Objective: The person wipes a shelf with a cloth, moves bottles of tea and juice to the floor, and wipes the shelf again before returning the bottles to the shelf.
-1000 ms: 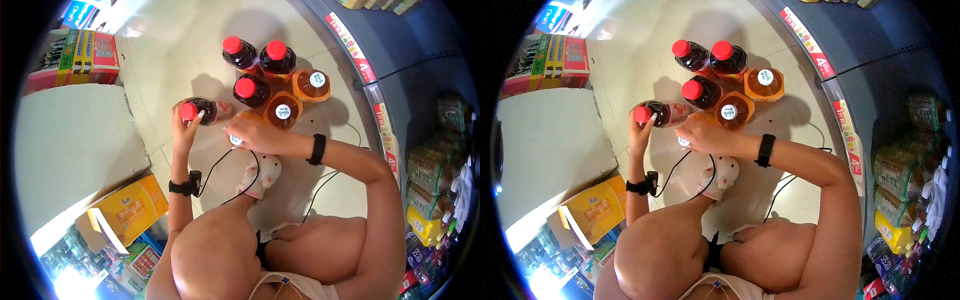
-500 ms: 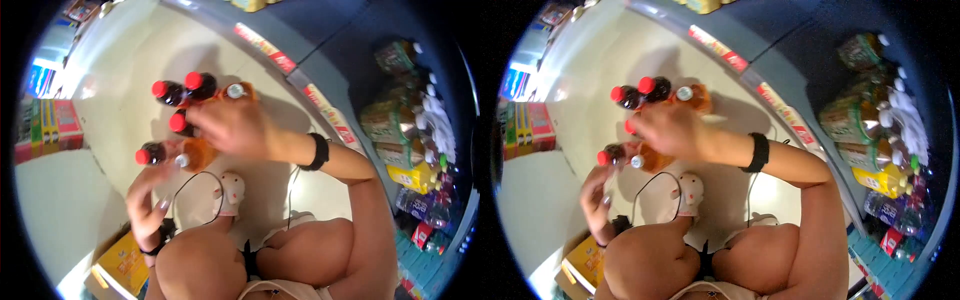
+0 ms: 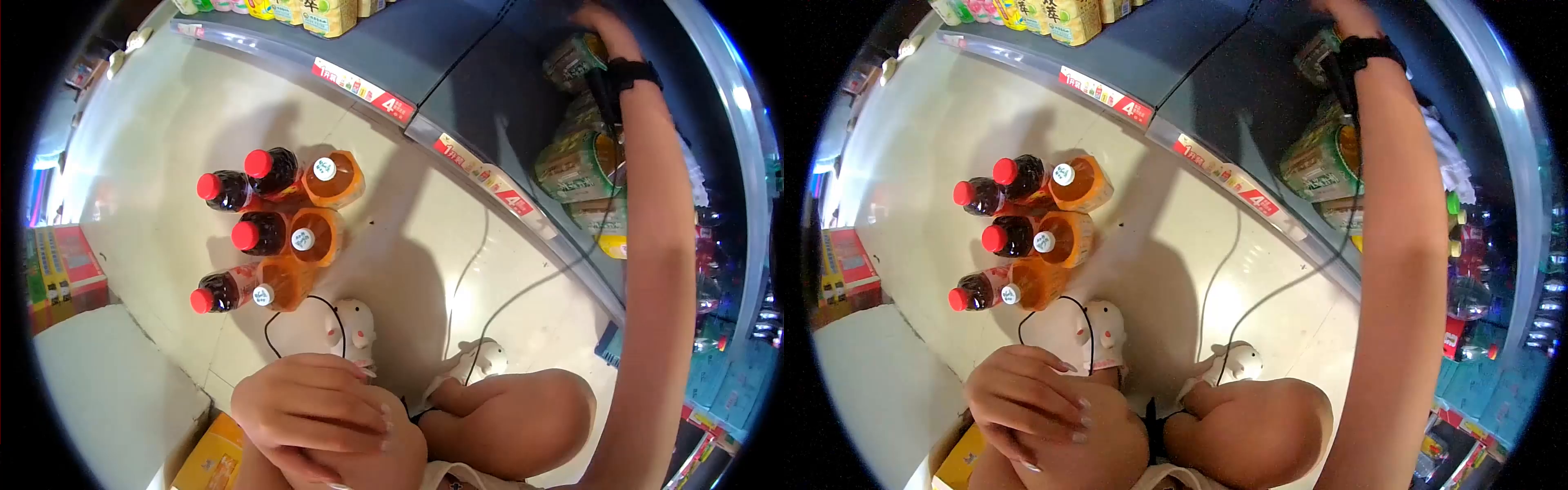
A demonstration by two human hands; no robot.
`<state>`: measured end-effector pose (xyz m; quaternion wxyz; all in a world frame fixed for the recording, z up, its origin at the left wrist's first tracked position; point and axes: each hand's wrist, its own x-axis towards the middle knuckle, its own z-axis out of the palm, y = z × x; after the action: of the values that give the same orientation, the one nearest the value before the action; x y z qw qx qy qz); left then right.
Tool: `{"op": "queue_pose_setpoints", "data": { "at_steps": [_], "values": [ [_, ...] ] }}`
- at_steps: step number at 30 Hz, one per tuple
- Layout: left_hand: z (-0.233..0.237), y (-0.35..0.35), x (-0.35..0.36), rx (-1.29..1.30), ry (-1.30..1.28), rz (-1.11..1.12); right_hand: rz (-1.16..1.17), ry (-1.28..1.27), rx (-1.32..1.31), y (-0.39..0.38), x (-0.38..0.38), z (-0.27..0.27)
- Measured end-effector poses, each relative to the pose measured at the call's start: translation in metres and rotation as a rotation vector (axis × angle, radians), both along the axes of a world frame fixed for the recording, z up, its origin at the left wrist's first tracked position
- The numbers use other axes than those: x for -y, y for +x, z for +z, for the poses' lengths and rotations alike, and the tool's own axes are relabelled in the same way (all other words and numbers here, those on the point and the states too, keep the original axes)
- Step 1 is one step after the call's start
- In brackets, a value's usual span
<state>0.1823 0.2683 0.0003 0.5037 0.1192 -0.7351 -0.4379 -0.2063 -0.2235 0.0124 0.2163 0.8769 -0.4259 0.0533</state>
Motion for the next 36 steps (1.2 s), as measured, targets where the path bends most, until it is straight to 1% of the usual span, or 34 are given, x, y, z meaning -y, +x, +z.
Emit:
{"op": "queue_pose_setpoints", "data": {
  "at_steps": [1, 2, 3, 4, 7, 9, 10, 11, 12, 14, 15, 17, 20, 23, 24, 26, 28, 29, 30, 31, 32, 34, 36],
  "values": [
    [-0.005, -0.002, -0.001, -0.021, -0.024, 0.048, 0.054, -0.010, -0.027, -0.014, 0.001, 0.000],
    [-0.002, -0.002, 0.005, -0.003, -0.010, -0.004, 0.019, -0.045, -0.073, -0.032, 0.007, 0.000],
    [0.007, -0.001, 0.013, 0.016, 0.005, -0.056, -0.016, -0.079, -0.117, -0.031, 0.000, 0.006],
    [0.011, 0.000, 0.017, 0.038, 0.020, -0.109, 0.003, 0.057, -0.178, -0.038, -0.011, 0.019],
    [0.011, 0.004, 0.020, 0.038, 0.044, -0.105, -0.711, 0.555, 0.226, -0.016, 0.000, 0.028],
    [0.011, 0.005, 0.019, 0.047, 0.042, -0.104, -0.697, 0.678, 0.328, -0.039, 0.020, 0.017],
    [0.010, 0.005, 0.018, 0.052, 0.044, -0.108, -0.703, 0.670, 0.372, -0.047, 0.027, 0.008],
    [0.006, 0.001, 0.016, -0.037, 0.047, -0.052, -0.700, 0.670, 0.411, -0.055, 0.035, 0.004],
    [-0.003, -0.006, 0.011, -0.125, 0.051, 0.003, -0.696, 0.670, 0.449, -0.049, 0.029, 0.005],
    [-0.012, -0.014, 0.008, -0.201, 0.050, 0.065, -0.667, 0.662, 0.472, -0.035, 0.017, -0.003],
    [-0.015, -0.016, 0.006, -0.194, 0.046, 0.076, -0.645, 0.638, 0.460, -0.026, 0.010, -0.008],
    [-0.013, -0.012, 0.003, -0.136, 0.047, 0.032, -0.588, 0.522, 0.352, -0.011, 0.008, -0.017],
    [0.008, 0.000, 0.016, 0.027, 0.017, -0.117, -0.487, 0.412, 0.216, 0.006, 0.003, -0.010],
    [0.009, 0.003, 0.013, -0.004, 0.015, -0.126, -0.379, 0.355, 0.094, 0.020, -0.007, 0.006],
    [0.010, 0.003, 0.012, -0.009, 0.010, -0.094, -0.321, 0.321, 0.040, 0.025, -0.007, 0.016],
    [0.010, 0.002, 0.008, -0.037, 0.016, -0.037, -0.174, 0.257, -0.065, 0.037, -0.022, 0.032],
    [-0.001, 0.002, 0.003, -0.070, -0.006, -0.018, 0.004, 0.220, -0.134, 0.055, -0.034, 0.053],
    [-0.007, 0.004, -0.003, -0.083, -0.016, -0.002, -0.491, 0.376, -0.290, 0.088, -0.049, 0.065],
    [-0.012, 0.009, -0.011, -0.070, 0.009, 0.069, -0.277, 0.218, -0.339, 0.089, -0.057, 0.065],
    [-0.007, 0.012, -0.011, -0.012, 0.014, 0.160, -0.063, 0.053, -0.372, 0.095, -0.072, 0.067],
    [0.003, 0.016, -0.010, 0.048, 0.014, 0.247, -0.044, 0.036, -0.334, 0.101, -0.089, 0.071],
    [0.006, 0.024, -0.009, 0.103, -0.033, 0.337, 0.014, 0.026, -0.213, 0.118, -0.135, 0.074],
    [-0.003, 0.041, -0.012, 0.055, -0.101, 0.354, 0.062, 0.043, -0.098, 0.136, -0.180, 0.071]
  ]
}}
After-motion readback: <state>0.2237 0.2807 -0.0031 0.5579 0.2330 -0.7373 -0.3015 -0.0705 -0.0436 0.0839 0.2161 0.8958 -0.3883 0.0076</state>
